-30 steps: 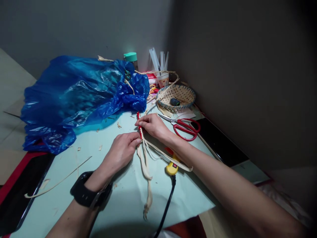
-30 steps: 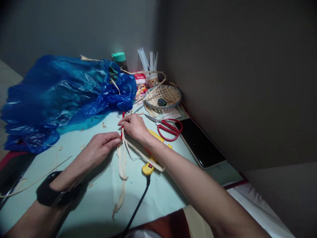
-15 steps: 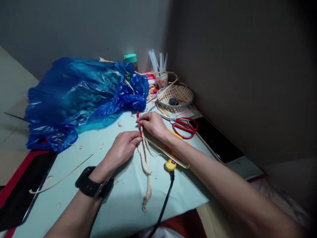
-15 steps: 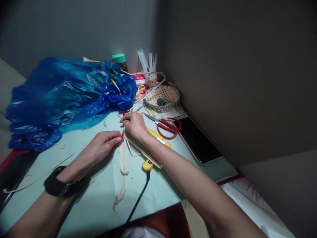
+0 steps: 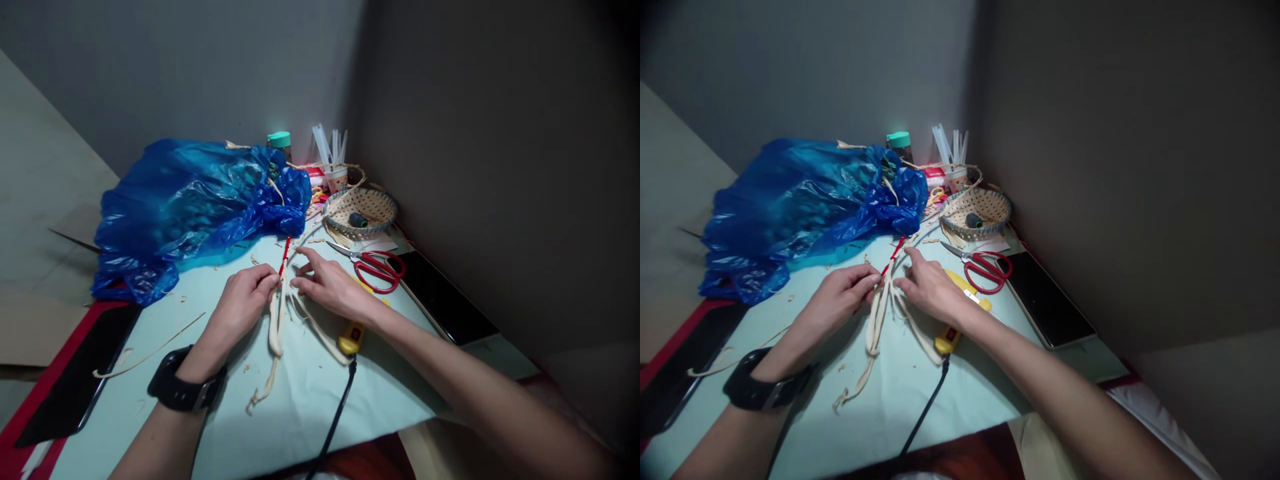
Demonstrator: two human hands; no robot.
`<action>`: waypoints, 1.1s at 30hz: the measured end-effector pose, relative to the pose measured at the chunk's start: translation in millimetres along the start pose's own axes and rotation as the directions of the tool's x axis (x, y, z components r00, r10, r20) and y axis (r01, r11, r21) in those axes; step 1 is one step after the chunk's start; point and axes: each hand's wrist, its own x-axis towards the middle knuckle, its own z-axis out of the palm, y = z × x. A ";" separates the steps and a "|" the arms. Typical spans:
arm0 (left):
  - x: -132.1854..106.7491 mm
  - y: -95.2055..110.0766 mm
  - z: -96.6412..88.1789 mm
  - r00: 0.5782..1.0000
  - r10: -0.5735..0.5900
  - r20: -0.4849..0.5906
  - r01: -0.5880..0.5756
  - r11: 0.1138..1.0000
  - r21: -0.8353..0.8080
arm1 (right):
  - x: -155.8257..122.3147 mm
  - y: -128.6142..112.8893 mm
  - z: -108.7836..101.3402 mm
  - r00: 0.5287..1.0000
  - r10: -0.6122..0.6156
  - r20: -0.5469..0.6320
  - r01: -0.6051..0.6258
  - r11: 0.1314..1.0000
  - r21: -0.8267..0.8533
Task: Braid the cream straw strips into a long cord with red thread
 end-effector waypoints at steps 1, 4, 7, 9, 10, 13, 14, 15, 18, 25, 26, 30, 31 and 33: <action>-1.5 1.0 -0.3 1.000 -0.002 0.015 0.002 1.000 -0.031 | -4.3 -1.9 1.8 1.000 0.002 0.008 -0.002 1.000 0.024; -3.0 1.9 0.1 0.997 -0.002 0.071 0.009 0.995 -0.100 | -7.6 -1.7 9.9 1.000 0.019 0.011 -0.020 0.994 0.110; -1.6 -1.0 -0.6 0.995 -0.022 0.096 0.031 0.994 -0.100 | -2.7 4.0 15.6 0.996 0.055 0.072 -0.067 0.983 0.169; -0.6 -4.4 -2.0 0.997 -0.061 0.050 0.059 0.998 0.030 | -0.7 7.3 14.8 0.993 0.045 0.108 -0.064 0.981 0.181; -0.5 -5.9 -2.5 0.997 -0.072 -0.016 0.073 0.987 0.144 | -0.8 8.3 13.2 0.993 0.033 0.111 -0.052 0.983 0.177; -3.0 -5.9 -0.4 0.958 0.046 -0.284 0.104 0.864 0.493 | -3.9 9.5 6.3 0.995 0.023 0.095 -0.038 0.988 0.153; -4.8 -3.7 2.0 0.931 0.124 -0.343 0.093 0.829 0.551 | -5.1 9.8 4.4 0.996 0.029 0.090 -0.042 0.988 0.149; -6.8 -0.2 5.4 0.904 0.193 -0.382 0.069 0.815 0.575 | -6.0 10.2 3.1 0.996 0.036 0.087 -0.049 0.988 0.147; -11.9 13.4 18.6 0.873 0.276 -0.401 -0.044 0.866 0.498 | -6.9 11.5 2.5 0.996 0.045 0.077 -0.056 0.987 0.148; -2.1 13.1 32.1 0.983 -0.184 -0.018 0.179 0.970 -0.164 | -6.9 9.3 5.8 0.999 0.035 -0.002 -0.035 0.999 0.003; -0.3 10.8 31.5 0.975 -0.217 0.036 0.218 0.930 -0.296 | -7.3 8.6 5.7 0.999 0.034 0.007 -0.034 0.999 0.003; 2.4 8.0 33.0 0.944 -0.243 0.221 0.328 0.681 -0.654 | -9.0 5.8 4.2 0.998 0.047 0.036 -0.047 0.999 0.011; 2.5 8.2 34.4 0.934 -0.260 0.247 0.356 0.604 -0.713 | -9.3 5.1 3.8 0.998 0.049 0.035 -0.049 0.999 0.009; 3.1 8.5 37.4 0.910 -0.284 0.303 0.406 0.453 -0.794 | -9.9 4.0 3.2 0.999 0.043 0.032 -0.044 0.999 0.007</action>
